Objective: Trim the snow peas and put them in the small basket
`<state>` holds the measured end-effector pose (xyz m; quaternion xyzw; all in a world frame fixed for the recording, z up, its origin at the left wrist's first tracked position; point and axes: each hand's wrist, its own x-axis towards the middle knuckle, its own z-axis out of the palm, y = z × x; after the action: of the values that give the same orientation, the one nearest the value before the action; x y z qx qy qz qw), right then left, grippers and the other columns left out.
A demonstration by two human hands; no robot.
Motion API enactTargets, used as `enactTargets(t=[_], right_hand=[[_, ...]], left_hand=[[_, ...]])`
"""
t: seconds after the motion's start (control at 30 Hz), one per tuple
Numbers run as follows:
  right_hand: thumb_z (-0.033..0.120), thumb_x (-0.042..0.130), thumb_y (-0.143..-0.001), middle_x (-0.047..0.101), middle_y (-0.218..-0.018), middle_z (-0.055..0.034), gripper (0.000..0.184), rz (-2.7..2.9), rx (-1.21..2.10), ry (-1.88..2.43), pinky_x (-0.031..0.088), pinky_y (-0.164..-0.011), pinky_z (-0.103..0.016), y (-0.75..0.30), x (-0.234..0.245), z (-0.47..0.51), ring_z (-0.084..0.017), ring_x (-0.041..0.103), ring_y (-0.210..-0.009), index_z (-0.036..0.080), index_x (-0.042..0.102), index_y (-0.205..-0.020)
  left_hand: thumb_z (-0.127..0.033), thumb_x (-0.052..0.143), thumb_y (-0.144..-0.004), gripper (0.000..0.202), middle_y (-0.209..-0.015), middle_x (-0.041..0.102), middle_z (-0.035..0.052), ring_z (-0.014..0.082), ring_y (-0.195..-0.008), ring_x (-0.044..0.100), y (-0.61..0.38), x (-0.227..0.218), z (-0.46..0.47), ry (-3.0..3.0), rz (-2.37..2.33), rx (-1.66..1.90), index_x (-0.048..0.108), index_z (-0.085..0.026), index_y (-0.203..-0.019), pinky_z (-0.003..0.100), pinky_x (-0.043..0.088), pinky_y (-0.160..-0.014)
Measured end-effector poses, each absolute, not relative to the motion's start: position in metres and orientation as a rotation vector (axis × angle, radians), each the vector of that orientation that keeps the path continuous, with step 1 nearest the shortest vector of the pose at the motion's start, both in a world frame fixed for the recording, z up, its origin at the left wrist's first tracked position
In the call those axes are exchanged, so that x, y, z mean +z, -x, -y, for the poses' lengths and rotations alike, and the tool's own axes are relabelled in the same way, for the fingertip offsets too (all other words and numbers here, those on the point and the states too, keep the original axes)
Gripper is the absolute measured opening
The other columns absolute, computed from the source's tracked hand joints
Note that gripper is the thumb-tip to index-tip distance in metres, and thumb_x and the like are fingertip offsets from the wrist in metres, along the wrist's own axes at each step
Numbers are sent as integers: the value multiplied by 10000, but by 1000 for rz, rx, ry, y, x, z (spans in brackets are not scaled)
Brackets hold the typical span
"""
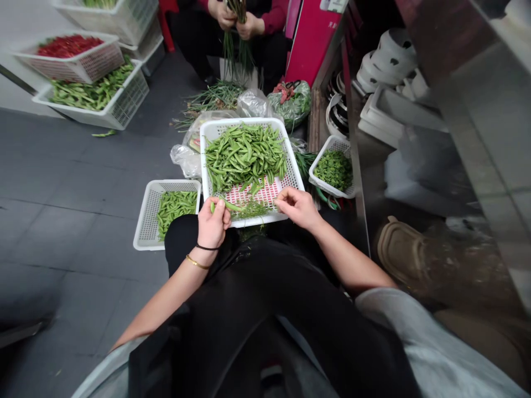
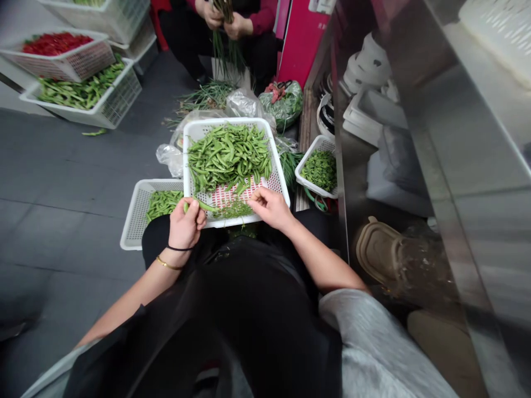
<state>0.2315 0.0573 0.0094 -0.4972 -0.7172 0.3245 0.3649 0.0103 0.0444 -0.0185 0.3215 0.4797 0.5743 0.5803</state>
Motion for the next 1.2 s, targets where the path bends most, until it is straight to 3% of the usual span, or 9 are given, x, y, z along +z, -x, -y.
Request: enactTargets(t=[0.13, 0.3, 0.4, 0.5, 0.67, 0.9, 1.03, 1.1, 1.2], right_hand=[[361, 579, -833, 631, -952, -55, 266, 2074, 967, 1233, 435, -643, -241, -210, 10, -61, -119, 567, -699, 168, 548, -1013], [296, 426, -938, 651, -800, -57, 246, 2689, 695, 1166, 355, -637, -248, -187, 6, -60, -149, 565, -705, 155, 604, -844], [284, 459, -925, 656, -762, -50, 238, 2851, 689, 971, 326, -603, -239, -194, 11, -59, -137, 554, -655, 155, 621, -810], [281, 492, -915, 642, -703, -24, 227, 2713, 835, 845, 345, -609, -215, -198, 13, -59, -115, 550, -629, 153, 636, -795], [256, 473, -930, 589, -593, 9, 261, 2120, 868, 1139, 388, -642, -189, -191, 5, -58, -91, 540, -590, 137, 653, -784], [300, 536, -891, 689, -834, -39, 217, 2369, 956, 1168, 437, -745, -225, -229, -13, -94, -123, 623, -773, 166, 703, -926], [332, 726, -726, 693, -1042, -60, 436, 2883, 1007, 1452, 461, -811, -280, -232, -36, -148, -194, 642, -927, 221, 655, -1141], [292, 639, -800, 693, -1059, -108, 346, 2977, 757, 1745, 475, -797, -292, -219, -54, -172, -228, 648, -948, 188, 660, -1130], [157, 486, -865, 654, -1123, -212, 347, 2925, 529, 1923, 478, -814, -331, -198, -78, -193, -271, 631, -1020, 86, 609, -1182]], left_hand=[[-420, 551, -863, 212, -465, 447, -78, 82, -373, 352, -9, -13, -39, -1139, -1227, 1262, 459, -229, -855, 209, 290, -407], [-363, 556, -852, 181, -848, 624, 73, 180, -782, 587, 3, 6, -37, -1922, -1451, 1070, 606, -190, -879, 266, 441, -676], [-408, 582, -826, 235, -799, 635, 69, 179, -740, 594, 12, 17, -40, -2216, -1185, 584, 634, -181, -801, 261, 435, -649], [-433, 569, -839, 285, -608, 609, 15, 127, -572, 555, 9, 19, -41, -2017, -946, 380, 613, -167, -744, 228, 415, -575], [-513, 480, -870, 359, -585, 625, 7, 69, -355, 422, -20, -4, -39, -1066, -1084, 871, 498, -169, -766, 188, 270, -347], [-447, 646, -768, 332, -754, 674, 54, 136, -701, 643, 14, -23, -70, -627, -1199, 1415, 540, -144, -684, 213, 515, -566], [-369, 626, -806, 237, -519, 563, -10, 85, -395, 473, 34, -16, -72, -653, -969, 1251, 596, -135, -829, 192, 403, -383], [-310, 609, -821, 216, -470, 504, -37, 71, -341, 383, 35, -13, -70, -640, -883, 1133, 599, -139, -953, 168, 305, -321], [-267, 618, -782, 182, -566, 575, 12, 104, -397, 463, 33, -11, -68, -579, -825, 995, 591, -134, -903, 195, 351, -329]])
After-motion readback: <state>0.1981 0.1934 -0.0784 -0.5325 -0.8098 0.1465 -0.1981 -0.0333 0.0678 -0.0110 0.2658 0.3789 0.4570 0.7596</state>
